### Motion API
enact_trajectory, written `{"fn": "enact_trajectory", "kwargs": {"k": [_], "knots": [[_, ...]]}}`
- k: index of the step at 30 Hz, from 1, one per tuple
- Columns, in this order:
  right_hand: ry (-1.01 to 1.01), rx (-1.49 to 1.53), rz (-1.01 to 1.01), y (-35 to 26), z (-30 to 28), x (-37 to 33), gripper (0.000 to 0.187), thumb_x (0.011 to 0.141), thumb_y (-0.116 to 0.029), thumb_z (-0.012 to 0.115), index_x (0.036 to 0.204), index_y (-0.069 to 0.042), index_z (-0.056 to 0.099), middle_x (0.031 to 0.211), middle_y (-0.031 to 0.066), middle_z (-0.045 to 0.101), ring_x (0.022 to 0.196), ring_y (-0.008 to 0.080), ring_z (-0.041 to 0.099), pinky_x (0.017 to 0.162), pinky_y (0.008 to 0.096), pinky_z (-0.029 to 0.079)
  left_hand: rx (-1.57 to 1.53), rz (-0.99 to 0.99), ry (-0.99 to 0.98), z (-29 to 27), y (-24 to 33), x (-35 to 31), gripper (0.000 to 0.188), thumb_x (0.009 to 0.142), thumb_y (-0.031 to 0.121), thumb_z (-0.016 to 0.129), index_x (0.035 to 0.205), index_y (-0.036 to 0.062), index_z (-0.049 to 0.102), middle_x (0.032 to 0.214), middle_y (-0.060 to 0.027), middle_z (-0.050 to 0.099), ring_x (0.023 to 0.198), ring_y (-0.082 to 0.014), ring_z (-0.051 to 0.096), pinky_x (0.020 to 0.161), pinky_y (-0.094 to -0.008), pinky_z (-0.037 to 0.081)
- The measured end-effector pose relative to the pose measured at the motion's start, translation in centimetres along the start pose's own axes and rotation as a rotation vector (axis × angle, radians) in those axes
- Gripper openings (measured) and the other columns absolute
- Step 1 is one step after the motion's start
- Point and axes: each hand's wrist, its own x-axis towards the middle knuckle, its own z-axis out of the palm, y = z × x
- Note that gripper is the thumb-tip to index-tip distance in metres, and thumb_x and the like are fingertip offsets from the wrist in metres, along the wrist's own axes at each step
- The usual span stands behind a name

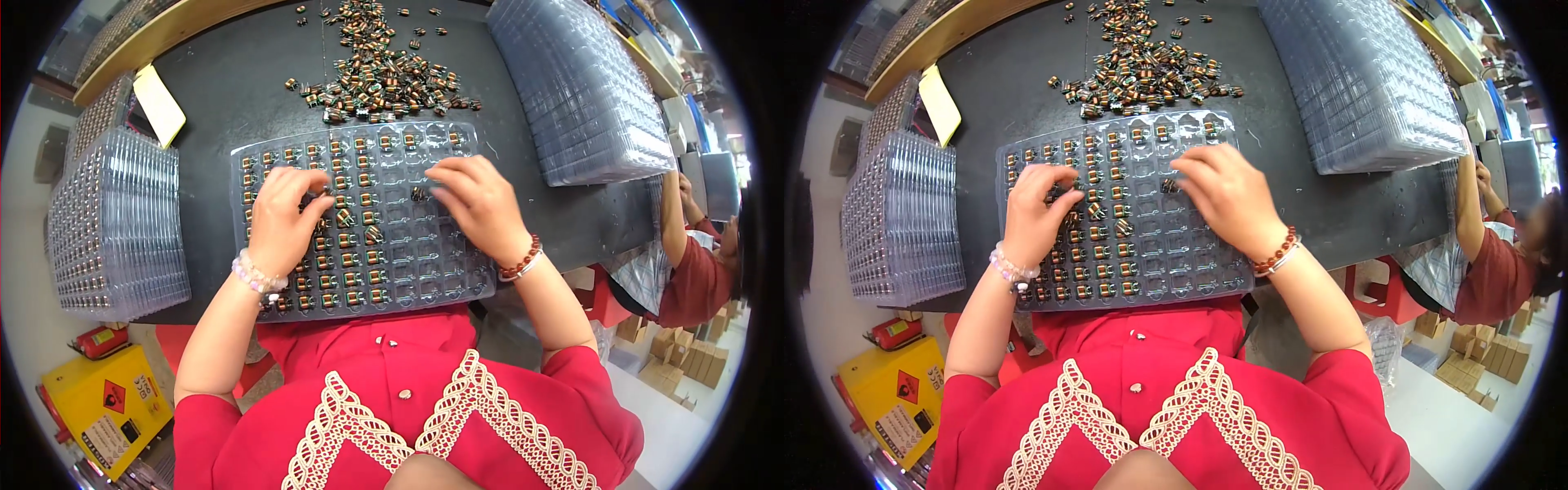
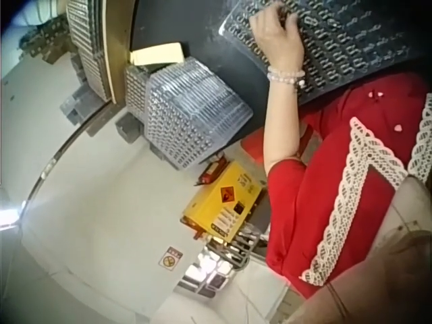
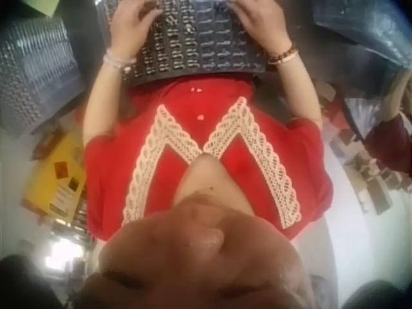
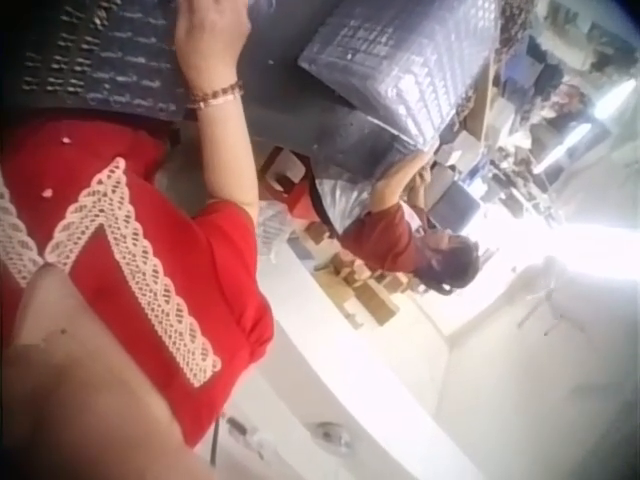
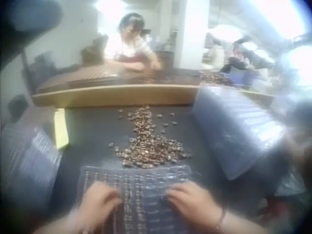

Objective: The person fastens a waist strap, stacks a filled plastic tray onto a pile, sets down an empty plastic tray, and places electronic components into its slots by hand.

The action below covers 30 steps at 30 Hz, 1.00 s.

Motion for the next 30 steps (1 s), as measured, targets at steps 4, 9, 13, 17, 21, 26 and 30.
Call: {"fn": "enact_trajectory", "kwargs": {"k": [4,9,13,17,21,26,30], "knots": [[-0.134,-0.031,-0.065,0.0,1.6,-0.6,0.025,0.077,-0.006,0.067,0.102,-0.008,0.067,0.097,0.0039,0.065,0.089,0.0222,0.061,0.074,0.0336,0.053,-0.036,0.146,0.047,2.8,1.0,3.6,0.015,0.075,0.009,0.072,0.090,0.0063,0.069,0.088,-0.0070,0.067,0.091,-0.0263,0.059,0.080,-0.0386,0.048],[-0.128,-0.158,-0.121,-0.6,1.8,-0.4,0.032,0.074,-0.003,0.062,0.106,-0.008,0.065,0.096,0.0034,0.064,0.084,0.0211,0.060,0.072,0.0331,0.053,0.141,0.234,0.052,6.1,1.6,5.3,0.015,0.074,0.007,0.070,0.089,0.0082,0.070,0.088,-0.0043,0.067,0.092,-0.0253,0.060,0.082,-0.0377,0.047],[-0.105,-0.076,-0.079,-0.3,1.4,-1.0,0.027,0.074,-0.003,0.063,0.101,-0.008,0.067,0.094,0.0036,0.065,0.083,0.0217,0.061,0.070,0.0341,0.053,0.353,0.312,0.071,6.8,2.6,5.4,0.007,0.075,0.009,0.068,0.082,0.0093,0.068,0.084,-0.0031,0.066,0.091,-0.0249,0.059,0.082,-0.0389,0.046],[-0.146,0.014,-0.019,-0.8,0.9,-0.7,0.021,0.075,-0.003,0.064,0.095,-0.008,0.067,0.096,0.0045,0.066,0.084,0.0228,0.062,0.071,0.0347,0.053,0.286,0.367,0.090,6.7,2.1,5.6,0.004,0.075,0.009,0.068,0.079,0.0089,0.067,0.084,-0.0034,0.066,0.091,-0.0248,0.059,0.082,-0.0393,0.046],[-0.176,-0.012,-0.047,0.5,1.8,0.2,0.015,0.078,-0.003,0.065,0.092,-0.007,0.067,0.094,0.0061,0.067,0.082,0.0242,0.064,0.071,0.0353,0.054,0.289,0.223,0.042,7.0,2.6,6.0,0.004,0.074,0.008,0.064,0.076,0.0084,0.067,0.084,-0.0053,0.067,0.094,-0.0248,0.059,0.083,-0.0404,0.045],[0.184,0.036,0.188,3.1,1.8,2.8,0.009,0.080,-0.007,0.069,0.088,-0.004,0.067,0.085,0.0092,0.068,0.074,0.0242,0.067,0.065,0.0323,0.052,0.191,0.212,0.200,3.5,1.5,5.7,0.004,0.077,0.008,0.068,0.081,0.0071,0.067,0.081,-0.0087,0.066,0.087,-0.0289,0.061,0.078,-0.0412,0.047],[0.151,-0.071,0.275,4.5,2.8,3.0,0.010,0.079,-0.011,0.071,0.087,-0.005,0.067,0.082,0.0062,0.065,0.075,0.0214,0.062,0.067,0.0330,0.049,0.044,0.039,0.031,-0.7,-0.3,2.5,0.013,0.077,0.011,0.069,0.089,0.0075,0.069,0.087,-0.0082,0.065,0.093,-0.0287,0.057,0.086,-0.0393,0.045]]}}
